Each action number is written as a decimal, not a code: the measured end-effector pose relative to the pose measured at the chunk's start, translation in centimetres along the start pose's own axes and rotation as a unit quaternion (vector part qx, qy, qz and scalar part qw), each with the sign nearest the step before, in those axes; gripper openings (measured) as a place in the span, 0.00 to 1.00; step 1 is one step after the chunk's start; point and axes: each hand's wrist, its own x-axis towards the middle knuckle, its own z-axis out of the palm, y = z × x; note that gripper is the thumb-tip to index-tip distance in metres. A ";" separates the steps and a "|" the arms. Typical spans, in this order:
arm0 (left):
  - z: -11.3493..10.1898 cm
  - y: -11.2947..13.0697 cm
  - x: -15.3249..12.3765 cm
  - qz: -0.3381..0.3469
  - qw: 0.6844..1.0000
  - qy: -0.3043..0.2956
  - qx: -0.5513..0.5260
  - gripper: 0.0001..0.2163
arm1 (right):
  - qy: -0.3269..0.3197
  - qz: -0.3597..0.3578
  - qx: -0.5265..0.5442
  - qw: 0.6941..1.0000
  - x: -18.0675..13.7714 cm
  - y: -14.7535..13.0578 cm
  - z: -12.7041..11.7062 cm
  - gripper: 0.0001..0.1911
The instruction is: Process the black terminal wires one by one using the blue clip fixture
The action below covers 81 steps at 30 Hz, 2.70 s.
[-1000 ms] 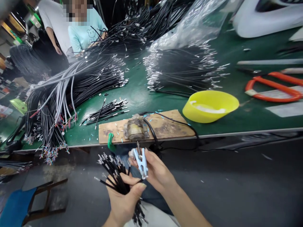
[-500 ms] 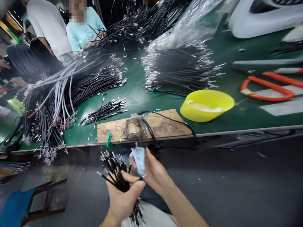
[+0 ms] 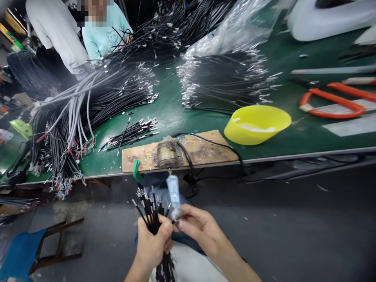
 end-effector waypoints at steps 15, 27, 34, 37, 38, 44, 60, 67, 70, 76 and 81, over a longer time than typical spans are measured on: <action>0.2 -0.4 -0.9 0.067 0.990 0.002 0.126 0.12 | 0.109 -0.184 -0.283 0.935 -0.4 -1.4 1.6 0.05; 0.3 -1.8 -1.2 0.001 0.994 0.111 -0.020 0.24 | 0.063 -0.159 -0.246 0.954 -0.3 -1.4 1.7 0.15; 0.2 -2.2 -1.2 -0.012 0.997 0.058 -0.057 0.22 | 0.064 -0.121 -0.188 0.973 -0.4 -0.7 1.3 0.16; 0.2 -2.5 -1.2 -0.015 0.997 0.053 -0.063 0.21 | 0.077 -0.125 -0.199 0.969 -0.3 -0.6 0.8 0.15; 0.2 -2.6 -1.1 -0.015 0.996 0.055 -0.062 0.21 | 0.083 -0.128 -0.206 0.967 -0.3 -0.5 0.7 0.14; 0.3 -2.1 -0.7 -0.025 0.996 0.061 -0.065 0.23 | 0.059 -0.144 -0.246 0.957 -0.1 -0.2 1.0 0.11; 1.8 -0.8 -0.8 -0.009 0.994 0.037 -0.100 0.22 | 0.161 -0.254 -0.168 0.939 -0.8 -0.3 3.1 0.09; 0.8 -0.6 -0.4 -0.029 0.992 -0.042 -0.113 0.20 | 0.087 -0.042 0.049 0.994 -0.1 -0.7 1.9 0.17; 0.4 -0.3 -0.3 -0.030 0.995 -0.051 -0.086 0.19 | 0.080 -0.096 -0.031 0.992 -0.2 -1.2 1.3 0.15; 0.6 0.3 -0.4 0.012 0.998 -0.045 -0.033 0.18 | 0.040 -0.094 -0.033 0.994 -0.3 -1.3 1.4 0.16; 1.1 -0.2 -0.5 0.090 0.995 0.022 0.040 0.15 | 0.170 -0.279 -0.202 0.923 -0.3 -0.7 2.3 0.06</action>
